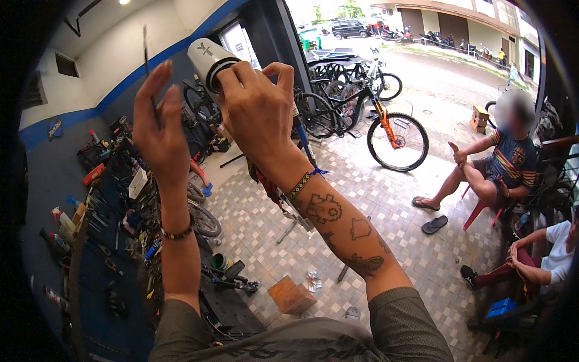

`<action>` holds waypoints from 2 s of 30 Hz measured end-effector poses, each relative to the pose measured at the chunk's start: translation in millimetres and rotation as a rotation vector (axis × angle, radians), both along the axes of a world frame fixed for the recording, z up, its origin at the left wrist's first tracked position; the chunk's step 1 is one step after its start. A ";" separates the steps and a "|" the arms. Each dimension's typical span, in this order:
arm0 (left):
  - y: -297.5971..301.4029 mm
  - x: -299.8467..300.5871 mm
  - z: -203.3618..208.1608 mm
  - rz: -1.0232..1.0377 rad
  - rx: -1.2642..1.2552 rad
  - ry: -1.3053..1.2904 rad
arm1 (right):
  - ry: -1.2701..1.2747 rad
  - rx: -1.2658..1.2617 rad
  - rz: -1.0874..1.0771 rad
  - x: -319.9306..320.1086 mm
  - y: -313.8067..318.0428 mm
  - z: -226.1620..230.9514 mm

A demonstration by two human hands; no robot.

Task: The person applies grease to a bicycle fork seal using a small brush, then inserts the seal into the fork tube and taps it into place with a hammer. The work is performed in a bicycle repair shop with other people present.

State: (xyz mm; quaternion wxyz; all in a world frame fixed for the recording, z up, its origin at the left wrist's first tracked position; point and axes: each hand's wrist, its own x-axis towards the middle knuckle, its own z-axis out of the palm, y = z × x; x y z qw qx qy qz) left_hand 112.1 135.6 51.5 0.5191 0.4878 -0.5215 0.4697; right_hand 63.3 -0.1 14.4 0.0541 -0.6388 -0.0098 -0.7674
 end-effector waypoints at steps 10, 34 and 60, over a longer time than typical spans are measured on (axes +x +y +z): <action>1.5 12.8 39.4 0.273 0.435 -0.107 | 0.038 -0.012 0.125 -0.2 -4.4 -5.4; -14.2 21.6 29.6 0.393 0.335 -0.307 | -0.009 -0.052 0.227 -0.2 -24.1 0.1; -33.0 33.7 27.5 0.406 0.123 -0.341 | 0.012 0.056 0.802 35.4 -77.0 7.2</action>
